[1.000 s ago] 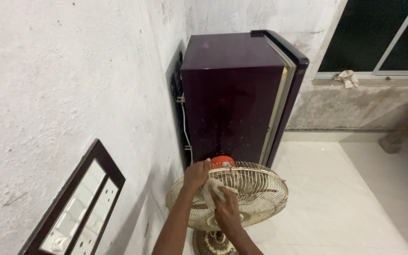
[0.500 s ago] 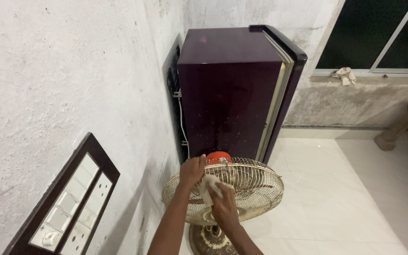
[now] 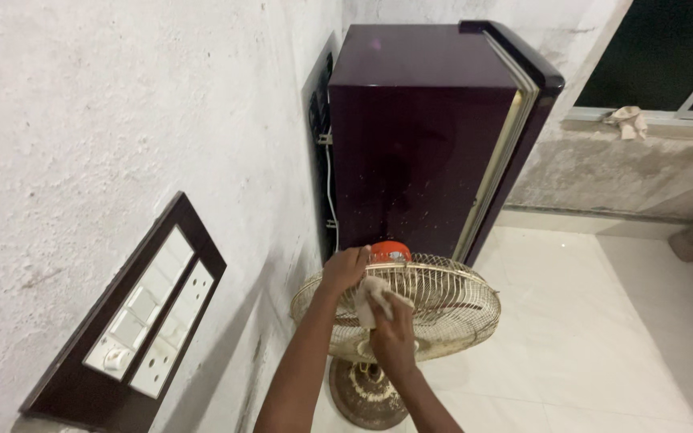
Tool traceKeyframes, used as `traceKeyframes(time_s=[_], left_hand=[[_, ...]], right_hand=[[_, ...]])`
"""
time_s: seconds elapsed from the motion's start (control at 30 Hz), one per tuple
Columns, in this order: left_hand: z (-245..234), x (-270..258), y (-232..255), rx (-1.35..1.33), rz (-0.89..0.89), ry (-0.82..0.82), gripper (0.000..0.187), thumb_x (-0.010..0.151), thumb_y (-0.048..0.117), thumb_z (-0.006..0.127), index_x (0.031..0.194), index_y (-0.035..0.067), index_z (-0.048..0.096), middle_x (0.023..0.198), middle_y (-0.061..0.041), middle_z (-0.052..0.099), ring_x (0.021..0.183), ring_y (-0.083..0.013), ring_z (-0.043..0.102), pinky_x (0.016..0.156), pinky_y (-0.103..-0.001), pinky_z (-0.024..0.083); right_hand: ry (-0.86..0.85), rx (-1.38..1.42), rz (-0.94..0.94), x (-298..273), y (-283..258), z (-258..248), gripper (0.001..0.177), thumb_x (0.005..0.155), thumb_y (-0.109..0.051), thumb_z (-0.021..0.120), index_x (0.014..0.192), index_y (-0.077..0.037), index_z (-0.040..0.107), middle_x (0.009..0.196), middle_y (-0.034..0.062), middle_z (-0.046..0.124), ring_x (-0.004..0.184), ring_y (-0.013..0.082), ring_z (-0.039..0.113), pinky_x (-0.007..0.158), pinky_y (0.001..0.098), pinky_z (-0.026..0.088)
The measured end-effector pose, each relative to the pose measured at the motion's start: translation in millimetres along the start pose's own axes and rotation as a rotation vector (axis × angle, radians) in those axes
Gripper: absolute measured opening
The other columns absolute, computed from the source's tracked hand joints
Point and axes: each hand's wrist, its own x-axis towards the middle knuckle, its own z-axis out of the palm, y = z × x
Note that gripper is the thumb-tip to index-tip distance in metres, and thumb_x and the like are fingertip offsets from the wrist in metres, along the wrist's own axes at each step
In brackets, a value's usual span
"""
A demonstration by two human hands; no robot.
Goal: The person wipes the metal wire cage of a standing fan using a cloth. They systematically clean the exterior surface of the cage, moving the cloth around the circular frame and through the wire mesh to remove dust.
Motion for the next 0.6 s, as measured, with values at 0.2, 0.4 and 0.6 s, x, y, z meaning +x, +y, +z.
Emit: traceKeyframes(time_s=[0.2, 0.4, 0.6], left_hand=[[2.7, 15.6, -5.7, -0.007, -0.095, -0.200, 0.068, 0.106, 0.059, 0.028, 0.099, 0.009, 0.074, 0.090, -0.020, 0.075, 0.089, -0.0407, 0.074, 0.087, -0.052, 0.055], [1.0, 10.3, -8.7, -0.045, -0.079, -0.206, 0.064, 0.102, 0.056, 0.026, 0.107, 0.015, 0.075, 0.098, -0.020, 0.075, 0.099, -0.0403, 0.070, 0.094, -0.052, 0.052], [8.1, 16.5, -14.7, 0.164, 0.125, -0.157, 0.063, 0.105, 0.054, 0.026, 0.115, 0.013, 0.072, 0.111, -0.021, 0.073, 0.111, -0.0424, 0.067, 0.099, -0.054, 0.050]], right_hand=[[-0.079, -0.027, 0.056, 45.1, -2.5, -6.1, 0.048, 0.081, 0.001, 0.078, 0.128, -0.004, 0.068, 0.134, 0.0221, 0.056, 0.116, 0.0383, 0.054, 0.093, 0.0479, 0.056], [0.059, -0.025, -0.058, 9.8, -9.5, -0.9, 0.050, 0.081, 0.008, 0.073, 0.129, -0.006, 0.069, 0.139, 0.0180, 0.053, 0.123, 0.0363, 0.052, 0.099, 0.0450, 0.057], [0.002, -0.022, 0.024, 15.2, -4.8, 7.0, 0.056, 0.080, 0.011, 0.072, 0.134, -0.004, 0.067, 0.141, 0.0180, 0.050, 0.121, 0.0353, 0.053, 0.096, 0.0441, 0.057]])
